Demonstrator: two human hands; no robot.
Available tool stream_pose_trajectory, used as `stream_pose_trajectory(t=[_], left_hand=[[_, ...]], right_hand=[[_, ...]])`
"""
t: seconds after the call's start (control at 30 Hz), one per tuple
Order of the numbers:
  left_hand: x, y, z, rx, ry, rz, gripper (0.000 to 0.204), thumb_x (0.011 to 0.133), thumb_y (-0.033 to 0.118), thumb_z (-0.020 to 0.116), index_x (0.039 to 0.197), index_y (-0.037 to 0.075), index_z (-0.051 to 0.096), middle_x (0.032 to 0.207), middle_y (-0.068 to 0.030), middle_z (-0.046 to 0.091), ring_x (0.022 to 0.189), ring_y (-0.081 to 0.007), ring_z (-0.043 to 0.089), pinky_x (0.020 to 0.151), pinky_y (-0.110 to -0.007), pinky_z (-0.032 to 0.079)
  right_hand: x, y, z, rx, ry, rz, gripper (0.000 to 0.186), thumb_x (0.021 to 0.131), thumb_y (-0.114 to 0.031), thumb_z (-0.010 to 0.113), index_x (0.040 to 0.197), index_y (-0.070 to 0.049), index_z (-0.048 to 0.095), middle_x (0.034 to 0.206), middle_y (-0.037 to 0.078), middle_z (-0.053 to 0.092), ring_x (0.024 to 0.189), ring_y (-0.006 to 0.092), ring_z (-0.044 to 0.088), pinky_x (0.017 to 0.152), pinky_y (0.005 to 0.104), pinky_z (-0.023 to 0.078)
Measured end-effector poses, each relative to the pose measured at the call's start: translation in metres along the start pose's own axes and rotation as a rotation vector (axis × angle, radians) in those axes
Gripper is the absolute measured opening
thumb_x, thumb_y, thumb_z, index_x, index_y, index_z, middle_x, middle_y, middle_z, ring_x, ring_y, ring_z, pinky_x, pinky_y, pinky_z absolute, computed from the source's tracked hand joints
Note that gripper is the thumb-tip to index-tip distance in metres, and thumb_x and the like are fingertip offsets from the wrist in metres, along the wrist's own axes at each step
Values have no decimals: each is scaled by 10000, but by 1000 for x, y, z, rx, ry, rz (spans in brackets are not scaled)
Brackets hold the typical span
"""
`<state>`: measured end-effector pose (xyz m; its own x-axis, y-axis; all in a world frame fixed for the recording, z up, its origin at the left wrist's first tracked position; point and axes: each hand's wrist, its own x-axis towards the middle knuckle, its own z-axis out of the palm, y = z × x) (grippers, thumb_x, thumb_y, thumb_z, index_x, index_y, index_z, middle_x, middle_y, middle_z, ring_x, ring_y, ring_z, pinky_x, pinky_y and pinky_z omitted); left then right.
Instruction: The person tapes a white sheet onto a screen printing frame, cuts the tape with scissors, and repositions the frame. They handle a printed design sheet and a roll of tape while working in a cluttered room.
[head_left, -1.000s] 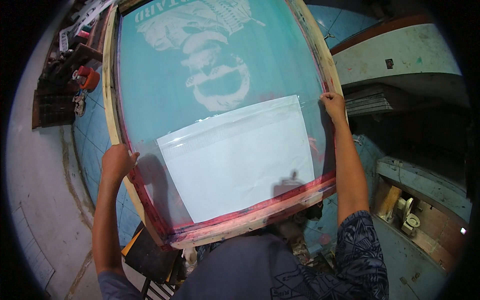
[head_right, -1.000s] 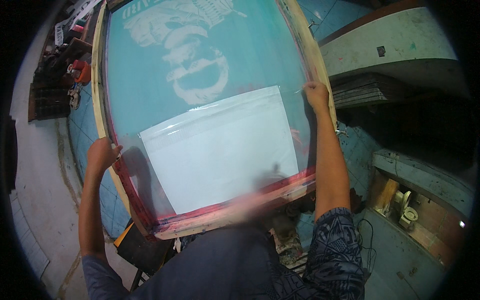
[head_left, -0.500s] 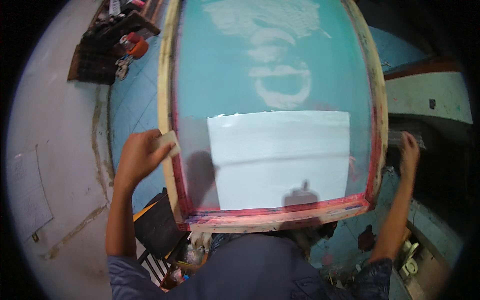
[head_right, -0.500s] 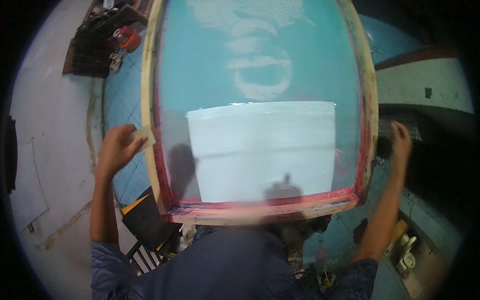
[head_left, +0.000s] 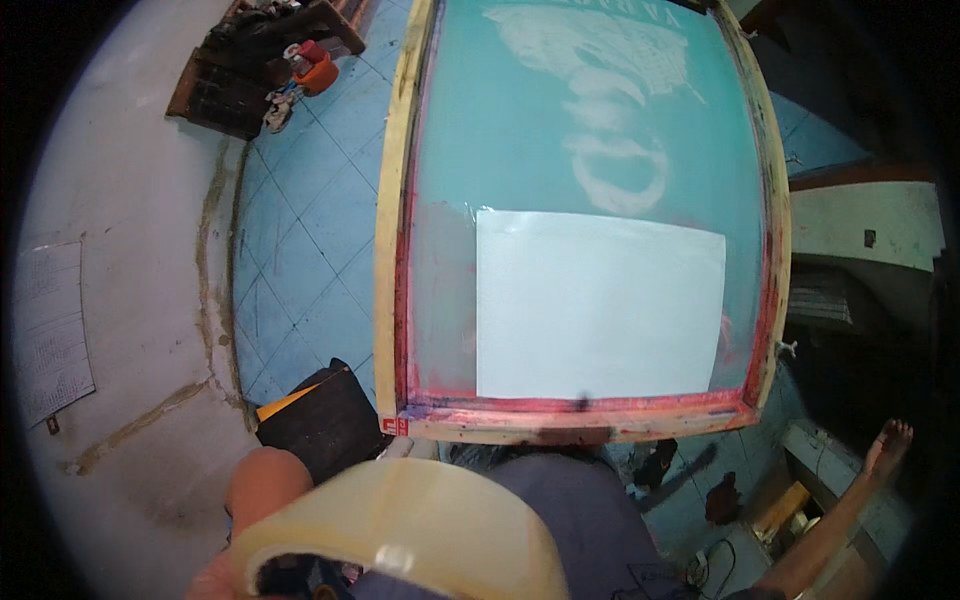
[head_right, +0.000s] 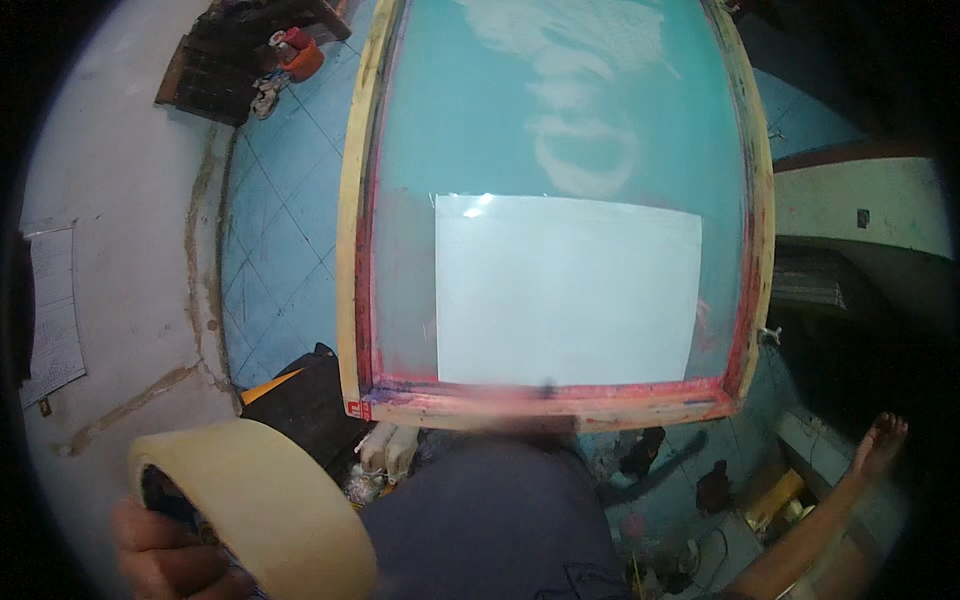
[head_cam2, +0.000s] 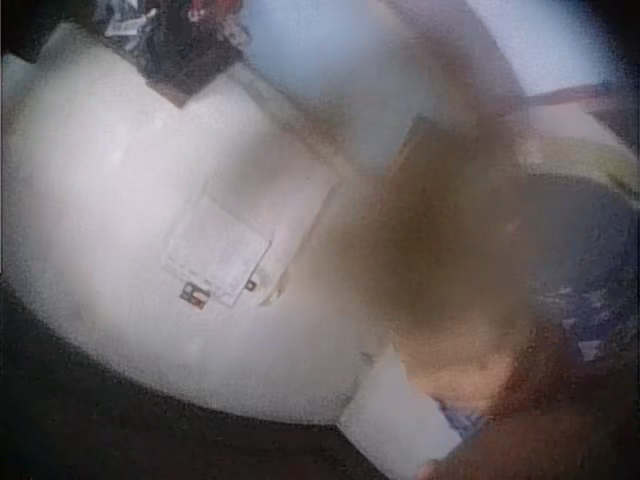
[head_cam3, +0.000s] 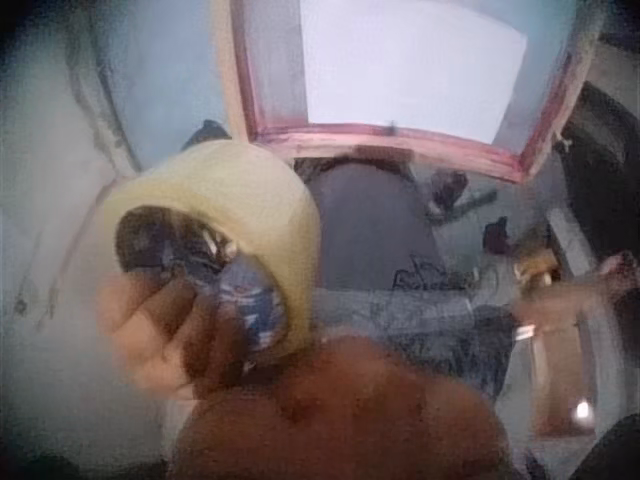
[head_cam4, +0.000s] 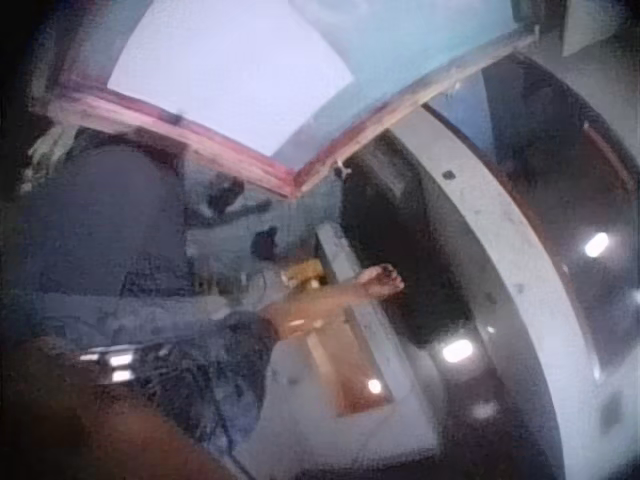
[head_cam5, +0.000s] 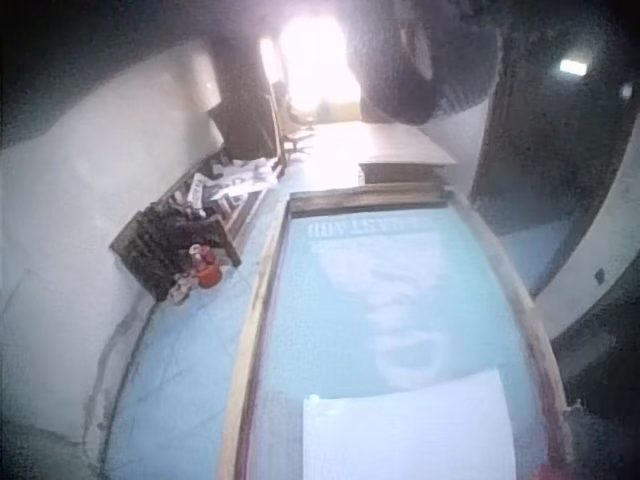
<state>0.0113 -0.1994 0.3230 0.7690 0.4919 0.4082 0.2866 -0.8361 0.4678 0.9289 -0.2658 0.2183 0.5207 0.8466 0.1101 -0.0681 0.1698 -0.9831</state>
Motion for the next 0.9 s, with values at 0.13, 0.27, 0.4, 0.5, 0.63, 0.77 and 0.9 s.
stream_pose_trajectory(t=[0.13,0.27,0.4,0.5,0.63,0.77,0.9], left_hand=[[-15,16,-4,41,51,11,274,759,253,738,755,27,583,660,-71,549,621,-219,558,604,-355,443],[-40,17,-2,187,266,-105,245,741,197,751,764,24,579,677,-78,560,652,-231,572,636,-362,459],[-96,-24,56,394,648,-614,230,722,141,765,774,20,576,694,-86,572,682,-243,587,667,-369,474],[-113,-54,130,410,468,-829,230,709,99,775,781,18,573,707,-92,581,704,-253,597,691,-374,486],[-154,-85,227,359,220,-725,264,750,184,770,696,64,542,718,-92,556,742,-271,574,752,-448,457],[-177,-92,278,374,213,-762,261,727,193,772,703,52,553,719,-117,551,810,-302,578,942,-511,439],[-198,-95,302,378,136,-785,268,706,186,781,726,42,556,738,-123,562,821,-323,573,929,-513,437]], right_hand=[[-11,-20,8,150,-229,-4,158,920,-141,633,1040,-39,644,1082,94,650,1029,223,604,1008,386,445],[-20,-21,5,164,-251,19,171,930,-149,618,1060,-40,644,1077,99,653,1027,228,603,999,388,448],[-51,-34,37,103,-222,-40,175,941,-169,603,1060,-44,634,1053,94,637,1007,224,587,978,379,456],[-49,-32,19,157,-241,25,187,953,-203,590,1059,-54,631,1031,80,627,996,208,575,966,360,458],[-65,-21,5,70,-127,-60,192,953,-225,593,1061,-72,633,1019,62,624,993,191,572,962,332,452],[-88,-22,22,98,-70,-81,162,944,-200,612,1037,-68,631,990,45,619,969,187,573,958,336,449],[-94,-20,11,74,-20,-115,156,942,-178,619,1039,-56,630,994,39,625,967,179,577,963,357,447]])
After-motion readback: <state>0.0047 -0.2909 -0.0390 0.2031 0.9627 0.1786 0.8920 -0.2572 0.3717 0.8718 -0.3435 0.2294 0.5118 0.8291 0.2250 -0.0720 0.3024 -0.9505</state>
